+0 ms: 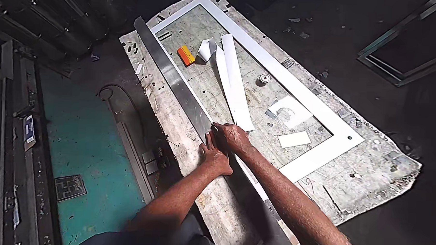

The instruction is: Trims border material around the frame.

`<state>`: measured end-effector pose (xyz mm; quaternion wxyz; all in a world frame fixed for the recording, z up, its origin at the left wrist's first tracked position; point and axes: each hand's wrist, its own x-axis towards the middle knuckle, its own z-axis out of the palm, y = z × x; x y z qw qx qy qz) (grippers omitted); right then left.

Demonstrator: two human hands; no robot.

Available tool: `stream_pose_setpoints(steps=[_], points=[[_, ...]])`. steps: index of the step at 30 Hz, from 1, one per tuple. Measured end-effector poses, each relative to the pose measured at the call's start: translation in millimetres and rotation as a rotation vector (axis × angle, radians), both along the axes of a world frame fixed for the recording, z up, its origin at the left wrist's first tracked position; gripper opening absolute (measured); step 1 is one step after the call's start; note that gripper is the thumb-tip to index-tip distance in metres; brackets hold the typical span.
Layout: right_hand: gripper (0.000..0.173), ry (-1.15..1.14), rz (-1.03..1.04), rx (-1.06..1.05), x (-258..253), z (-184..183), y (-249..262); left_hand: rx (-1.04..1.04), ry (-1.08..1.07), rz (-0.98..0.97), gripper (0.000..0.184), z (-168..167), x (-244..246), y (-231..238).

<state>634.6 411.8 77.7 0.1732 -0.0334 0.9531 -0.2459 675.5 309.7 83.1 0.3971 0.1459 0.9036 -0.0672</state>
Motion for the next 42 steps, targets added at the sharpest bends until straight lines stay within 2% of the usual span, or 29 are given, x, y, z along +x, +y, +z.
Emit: stream_pose_setpoints(steps=[5, 9, 13, 18, 22, 30, 36, 42], points=[[0.033, 0.030, 0.010, 0.015, -14.4, -0.9, -8.3, 0.012, -0.009, -0.009, 0.147, -2.6, 0.6, -3.1], [0.019, 0.096, 0.045, -0.064, -25.7, -6.6, -11.4, 0.004, 0.005, -0.011, 0.150, -6.2, -0.2, -5.2], [0.020, 0.056, 0.118, -0.061, -22.2, -5.6, -0.6, 0.000, 0.014, -0.018, 0.150, -10.3, -0.6, -2.5], [0.019, 0.067, 0.164, -0.083, 34.4, -7.6, 19.7, 0.097, 0.117, 0.057, 0.160, -19.1, 3.7, -11.0], [0.016, 0.002, 0.136, -0.073, 94.7, -1.8, 41.1, 0.060, 0.150, 0.029, 0.156, -17.6, 3.0, -3.7], [0.040, -0.113, 0.107, -0.074, 188.3, 10.1, 70.3, 0.002, 0.169, 0.018, 0.174, -18.9, 5.3, -0.1], [0.043, -0.036, 0.082, -0.027, 241.1, 5.8, 83.9, 0.014, 0.179, 0.035, 0.176, -21.4, 4.8, 0.5], [0.042, -0.008, 0.076, 0.012, 263.3, 5.9, 87.5, -0.008, 0.178, 0.011, 0.176, -22.2, 3.9, 0.7]])
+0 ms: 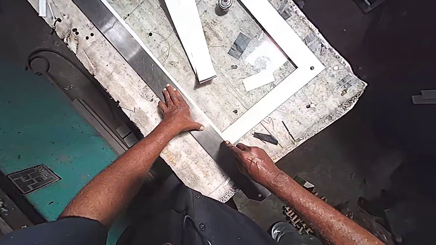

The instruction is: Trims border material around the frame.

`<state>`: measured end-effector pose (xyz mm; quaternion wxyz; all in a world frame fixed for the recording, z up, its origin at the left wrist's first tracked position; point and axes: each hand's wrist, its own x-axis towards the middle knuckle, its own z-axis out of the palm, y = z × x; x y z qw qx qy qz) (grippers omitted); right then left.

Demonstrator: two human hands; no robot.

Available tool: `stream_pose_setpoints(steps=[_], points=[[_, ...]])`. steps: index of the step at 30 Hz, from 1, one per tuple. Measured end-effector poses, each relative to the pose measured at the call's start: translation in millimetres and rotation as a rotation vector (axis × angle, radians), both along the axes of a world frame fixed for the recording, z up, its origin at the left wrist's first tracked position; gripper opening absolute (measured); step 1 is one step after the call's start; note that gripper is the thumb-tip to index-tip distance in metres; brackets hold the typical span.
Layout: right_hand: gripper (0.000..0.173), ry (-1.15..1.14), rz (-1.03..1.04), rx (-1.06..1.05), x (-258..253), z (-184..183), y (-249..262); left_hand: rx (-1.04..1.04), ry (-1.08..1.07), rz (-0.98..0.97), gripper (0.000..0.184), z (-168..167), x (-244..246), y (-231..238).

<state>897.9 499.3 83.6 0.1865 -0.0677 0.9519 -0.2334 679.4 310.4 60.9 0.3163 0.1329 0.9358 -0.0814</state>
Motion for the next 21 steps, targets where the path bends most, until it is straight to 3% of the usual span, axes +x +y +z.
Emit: stream_pose_setpoints(steps=[6, 11, 14, 16, 19, 21], points=[[0.045, -0.025, -0.039, -0.052, 0.0, 0.9, 4.4, 0.012, 0.021, 0.006, 0.179, -3.4, 0.7, -3.1], [0.038, 0.389, -0.505, -0.430, 16.7, 28.1, 7.7, -0.008, 0.008, 0.001, 0.178, -2.5, 0.8, -1.9], [0.045, 0.383, -0.816, -0.686, 39.1, 23.6, -7.0, -0.032, 0.001, -0.016, 0.176, 1.6, 0.3, -0.6], [0.038, 0.311, -0.947, -0.801, 58.2, 13.9, -18.2, -0.030, -0.002, -0.018, 0.176, 3.0, 0.6, -0.6], [0.034, 0.230, -1.007, -0.802, 83.8, -1.3, -37.9, -0.034, 0.007, -0.024, 0.176, 2.2, -2.3, -1.2], [0.040, 0.205, -0.976, -0.650, 94.1, -6.5, -50.1, -0.032, 0.023, -0.040, 0.177, 1.7, -2.6, -3.1]])
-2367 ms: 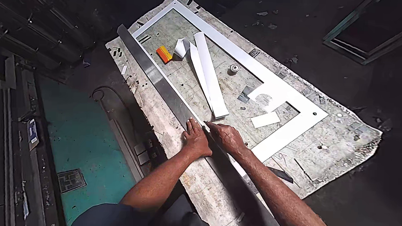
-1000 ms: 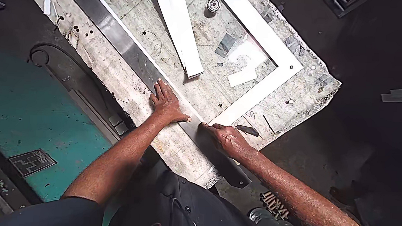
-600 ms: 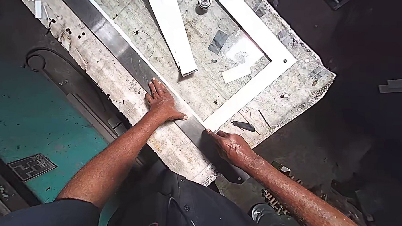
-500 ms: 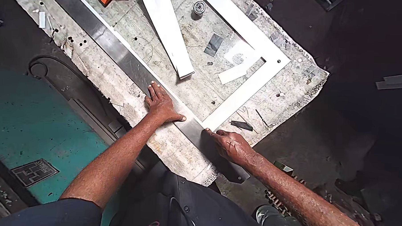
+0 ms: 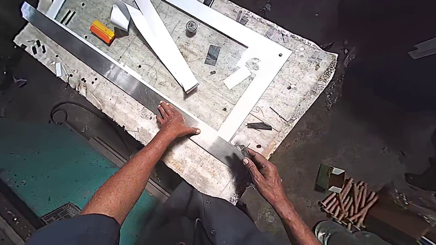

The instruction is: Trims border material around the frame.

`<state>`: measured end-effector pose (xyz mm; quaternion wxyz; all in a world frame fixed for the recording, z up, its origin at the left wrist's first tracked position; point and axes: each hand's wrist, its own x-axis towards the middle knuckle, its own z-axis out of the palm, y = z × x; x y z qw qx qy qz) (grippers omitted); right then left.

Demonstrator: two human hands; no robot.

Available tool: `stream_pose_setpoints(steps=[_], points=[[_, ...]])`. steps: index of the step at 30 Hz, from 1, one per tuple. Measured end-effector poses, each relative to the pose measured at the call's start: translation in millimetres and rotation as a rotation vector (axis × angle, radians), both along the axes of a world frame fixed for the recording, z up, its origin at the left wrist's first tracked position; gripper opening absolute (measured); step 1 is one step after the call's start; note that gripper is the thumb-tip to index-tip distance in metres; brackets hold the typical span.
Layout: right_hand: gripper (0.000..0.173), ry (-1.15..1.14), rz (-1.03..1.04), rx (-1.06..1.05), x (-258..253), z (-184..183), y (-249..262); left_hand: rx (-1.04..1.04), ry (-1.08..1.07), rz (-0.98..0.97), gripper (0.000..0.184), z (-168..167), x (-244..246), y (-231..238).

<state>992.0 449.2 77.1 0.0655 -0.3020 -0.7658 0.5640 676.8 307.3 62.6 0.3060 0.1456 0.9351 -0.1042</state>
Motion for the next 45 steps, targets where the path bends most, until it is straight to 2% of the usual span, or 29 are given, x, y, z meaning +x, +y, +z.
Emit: stream_pose_setpoints(steps=[2, 5, 9, 13, 19, 23, 28, 32, 45], points=[[0.048, -0.087, 0.047, 0.218, 2.5, -3.0, -11.6, 0.006, 0.021, -0.032, 0.176, 2.0, 2.3, -3.0], [0.048, -0.137, 0.079, 0.469, -9.1, -10.2, -29.9, 0.093, 0.107, -0.123, 0.172, 0.8, 4.5, -19.3], [0.060, -0.249, 0.066, 0.637, -33.2, -21.5, -54.3, 0.351, 0.259, -0.437, 0.152, -13.6, -12.8, -68.5], [0.061, -0.409, -0.033, 0.630, -45.3, -26.2, -78.5, 0.592, 0.263, -0.734, 0.129, -23.9, -91.5, -113.4], [0.060, -0.552, -0.118, 0.640, -61.3, -26.4, -97.4, 0.726, 0.205, -0.887, 0.120, -38.8, -243.2, -155.6], [0.062, -0.599, -0.127, 0.627, -69.7, -24.5, -100.0, 0.829, 0.186, -0.943, 0.113, -48.9, -291.7, -163.5], [0.061, -0.620, -0.148, 0.621, -70.0, -23.2, -100.6, 0.907, 0.240, -0.970, 0.107, -65.8, -296.0, -165.4], [0.065, -0.592, -0.142, 0.649, -69.5, -26.2, -100.2, 0.909, 0.264, -0.979, 0.106, -68.2, -295.6, -166.6], [0.060, -0.476, -0.133, 0.677, -82.1, -31.8, -98.5, 0.946, 0.290, -0.976, 0.103, -71.1, -294.7, -171.0]])
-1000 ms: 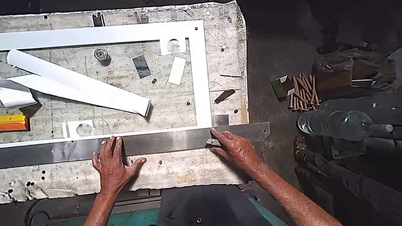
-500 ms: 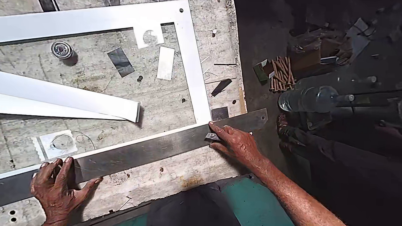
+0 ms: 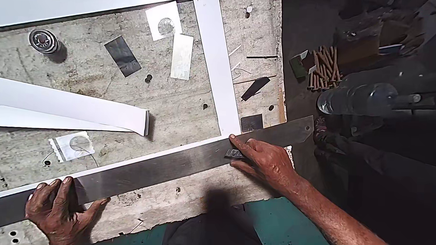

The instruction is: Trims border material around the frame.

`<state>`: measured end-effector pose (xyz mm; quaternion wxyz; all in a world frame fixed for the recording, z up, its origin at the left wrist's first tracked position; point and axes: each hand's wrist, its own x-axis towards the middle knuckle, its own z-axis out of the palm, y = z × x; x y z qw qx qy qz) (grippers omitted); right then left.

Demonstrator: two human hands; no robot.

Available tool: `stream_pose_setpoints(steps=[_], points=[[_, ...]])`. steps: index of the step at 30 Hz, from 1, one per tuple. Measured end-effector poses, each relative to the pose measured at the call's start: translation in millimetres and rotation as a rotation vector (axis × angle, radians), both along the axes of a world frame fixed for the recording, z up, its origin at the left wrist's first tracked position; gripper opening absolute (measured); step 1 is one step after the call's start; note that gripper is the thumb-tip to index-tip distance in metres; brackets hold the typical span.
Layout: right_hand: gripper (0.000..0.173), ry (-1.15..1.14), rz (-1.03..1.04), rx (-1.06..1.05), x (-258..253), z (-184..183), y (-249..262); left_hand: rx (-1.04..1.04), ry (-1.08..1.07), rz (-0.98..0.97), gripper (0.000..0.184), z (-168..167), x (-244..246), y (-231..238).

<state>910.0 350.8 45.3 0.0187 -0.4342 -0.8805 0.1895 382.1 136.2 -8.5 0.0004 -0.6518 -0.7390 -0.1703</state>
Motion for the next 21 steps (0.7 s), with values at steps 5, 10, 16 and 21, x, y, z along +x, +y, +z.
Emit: stream_pose_setpoints(steps=[5, 10, 16, 21], points=[[0.059, -0.001, -0.012, 0.029, -0.1, -0.3, -3.7, 0.000, 0.007, -0.001, 0.101, 0.3, 0.4, -0.3], [0.057, -0.013, -0.015, 0.064, -0.3, -0.6, -8.4, 0.003, 0.032, 0.011, 0.101, 1.3, 1.1, -2.2], [0.058, -0.018, -0.013, 0.069, 0.8, 0.3, -11.6, 0.002, 0.019, 0.012, 0.101, 0.7, 0.6, -5.0], [0.057, -0.011, -0.012, 0.076, 0.6, -0.2, -11.9, 0.008, 0.017, 0.009, 0.100, 1.2, 0.5, -4.8]])
